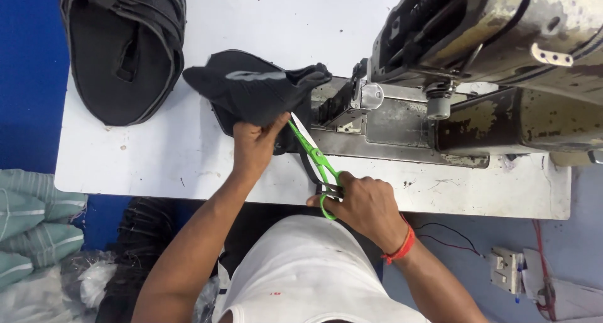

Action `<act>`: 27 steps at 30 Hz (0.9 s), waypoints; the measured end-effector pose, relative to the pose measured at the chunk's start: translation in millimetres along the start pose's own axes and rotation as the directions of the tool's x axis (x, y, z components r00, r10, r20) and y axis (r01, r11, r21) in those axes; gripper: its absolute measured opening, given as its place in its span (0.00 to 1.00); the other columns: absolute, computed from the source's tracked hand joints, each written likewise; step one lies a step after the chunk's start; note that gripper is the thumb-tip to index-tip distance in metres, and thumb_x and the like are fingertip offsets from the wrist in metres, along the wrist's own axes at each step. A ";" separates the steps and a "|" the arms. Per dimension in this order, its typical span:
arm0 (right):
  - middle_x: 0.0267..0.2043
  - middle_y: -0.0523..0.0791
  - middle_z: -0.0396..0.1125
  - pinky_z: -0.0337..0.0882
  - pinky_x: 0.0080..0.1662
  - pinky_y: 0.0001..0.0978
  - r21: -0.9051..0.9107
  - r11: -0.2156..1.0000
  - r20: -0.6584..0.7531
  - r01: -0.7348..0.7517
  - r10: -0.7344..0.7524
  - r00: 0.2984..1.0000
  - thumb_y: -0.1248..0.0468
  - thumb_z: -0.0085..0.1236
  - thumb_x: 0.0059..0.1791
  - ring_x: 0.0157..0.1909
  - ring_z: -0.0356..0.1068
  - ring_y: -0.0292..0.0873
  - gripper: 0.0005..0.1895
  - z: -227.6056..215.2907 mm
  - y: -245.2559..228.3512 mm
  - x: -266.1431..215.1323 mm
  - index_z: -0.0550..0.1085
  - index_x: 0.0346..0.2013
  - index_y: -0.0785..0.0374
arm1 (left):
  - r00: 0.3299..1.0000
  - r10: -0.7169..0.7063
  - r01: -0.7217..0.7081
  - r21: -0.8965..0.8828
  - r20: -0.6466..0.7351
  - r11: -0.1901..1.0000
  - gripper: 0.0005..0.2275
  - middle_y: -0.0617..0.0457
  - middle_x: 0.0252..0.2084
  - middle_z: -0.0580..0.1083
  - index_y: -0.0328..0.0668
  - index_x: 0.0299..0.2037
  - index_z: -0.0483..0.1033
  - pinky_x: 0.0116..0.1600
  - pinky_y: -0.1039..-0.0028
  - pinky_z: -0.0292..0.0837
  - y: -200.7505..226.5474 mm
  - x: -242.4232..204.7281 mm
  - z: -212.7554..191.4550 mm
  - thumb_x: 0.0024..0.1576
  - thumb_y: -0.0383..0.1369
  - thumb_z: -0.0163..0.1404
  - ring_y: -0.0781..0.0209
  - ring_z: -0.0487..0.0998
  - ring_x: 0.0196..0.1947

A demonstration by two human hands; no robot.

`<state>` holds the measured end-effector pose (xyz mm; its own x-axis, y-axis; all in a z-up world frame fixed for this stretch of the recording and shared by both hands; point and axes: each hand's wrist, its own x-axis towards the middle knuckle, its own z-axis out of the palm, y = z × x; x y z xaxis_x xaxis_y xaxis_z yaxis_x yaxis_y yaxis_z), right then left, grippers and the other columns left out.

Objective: The person operates a sewing machine to stitch straps onto black sandals. They guide the footwear under the needle, sew along the edges, and use green scissors to cut the thread after each section. The person repeats this process for multiple sandals, handling them one at a time.

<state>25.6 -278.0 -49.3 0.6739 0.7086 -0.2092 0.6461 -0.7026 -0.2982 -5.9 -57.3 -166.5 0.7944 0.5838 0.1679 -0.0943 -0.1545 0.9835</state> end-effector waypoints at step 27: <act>0.13 0.46 0.64 0.62 0.21 0.40 -0.028 0.999 -0.225 0.018 -0.024 0.974 0.39 0.61 0.44 0.14 0.65 0.47 0.26 22.4 2.5 21.4 0.75 0.26 0.61 | 0.752 0.465 -0.649 0.401 0.467 0.647 0.03 0.45 0.24 0.76 0.30 0.31 0.78 0.39 0.62 0.76 34.2 -3.8 -31.7 0.49 0.17 0.57 0.48 0.79 0.26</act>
<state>33.6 -263.1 -75.3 0.7217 0.6921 0.0128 0.6679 -0.6914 -0.2755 -31.2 -39.5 -131.3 0.8340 -0.0052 0.5518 -0.3359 -0.7981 0.5002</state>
